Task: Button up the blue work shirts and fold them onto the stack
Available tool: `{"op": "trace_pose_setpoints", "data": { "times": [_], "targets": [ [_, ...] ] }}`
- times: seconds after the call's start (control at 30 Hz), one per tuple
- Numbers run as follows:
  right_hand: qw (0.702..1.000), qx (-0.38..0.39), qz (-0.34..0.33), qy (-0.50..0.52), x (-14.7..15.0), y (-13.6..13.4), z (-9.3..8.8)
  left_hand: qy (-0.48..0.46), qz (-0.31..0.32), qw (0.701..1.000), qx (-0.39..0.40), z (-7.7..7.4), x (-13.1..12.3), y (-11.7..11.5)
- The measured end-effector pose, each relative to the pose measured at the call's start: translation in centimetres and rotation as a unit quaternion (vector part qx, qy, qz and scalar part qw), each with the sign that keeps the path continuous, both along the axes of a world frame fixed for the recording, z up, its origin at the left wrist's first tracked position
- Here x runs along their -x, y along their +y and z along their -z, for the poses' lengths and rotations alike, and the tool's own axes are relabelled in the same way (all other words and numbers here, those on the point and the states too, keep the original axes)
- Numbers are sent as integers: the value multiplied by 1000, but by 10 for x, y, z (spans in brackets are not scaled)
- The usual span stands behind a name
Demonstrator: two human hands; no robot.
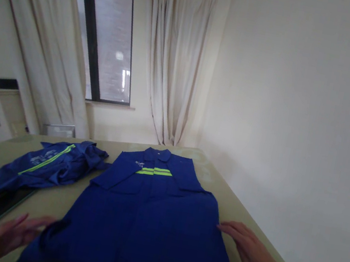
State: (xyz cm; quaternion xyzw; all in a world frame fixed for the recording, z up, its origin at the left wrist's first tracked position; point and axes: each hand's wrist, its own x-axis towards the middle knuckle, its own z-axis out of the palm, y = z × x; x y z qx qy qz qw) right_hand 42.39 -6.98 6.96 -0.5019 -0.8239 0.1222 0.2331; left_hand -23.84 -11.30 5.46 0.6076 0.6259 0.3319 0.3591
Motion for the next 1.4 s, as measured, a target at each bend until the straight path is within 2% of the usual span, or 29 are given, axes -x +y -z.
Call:
{"op": "trace_pose_setpoints", "data": {
  "times": [0.07,0.1,0.17,0.23,0.27,0.33,0.43,0.5,0.57,0.7,0.83,0.93,1.07,1.27,1.4],
  "targets": [
    [999,-15,42,-8,-5,-12,1,10,40,998,36,-5,-14,-8],
    [998,-23,59,-6,3,-15,-2,32,59,997,40,-9,-27,-8],
    [997,-27,76,-5,38,-16,-10,111,98,989,15,-19,-63,1],
    [998,-10,61,-19,92,-13,-18,210,146,966,-42,-21,-107,16],
    [998,7,46,-30,121,-10,-19,253,169,951,-57,-19,-129,25],
    [996,61,16,-69,176,1,-13,326,159,929,-70,-7,-166,45],
    [986,108,40,-117,230,31,10,383,134,911,-79,17,-192,79],
    [987,87,56,-127,247,57,26,396,125,905,-95,28,-190,103],
    [988,67,61,-128,255,83,36,404,119,901,-105,33,-181,126],
    [988,57,65,-127,264,120,40,413,108,898,-107,33,-164,163],
    [989,56,72,-119,270,138,41,407,81,904,-103,37,-161,184],
    [990,55,68,-113,272,144,41,411,58,903,-106,41,-162,188],
    [988,65,67,-123,271,143,39,419,57,900,-105,41,-164,184],
    [988,61,67,-128,271,131,36,429,62,896,-94,32,-168,166],
    [988,59,65,-124,269,112,34,431,64,896,-84,26,-171,148]
  ]
}}
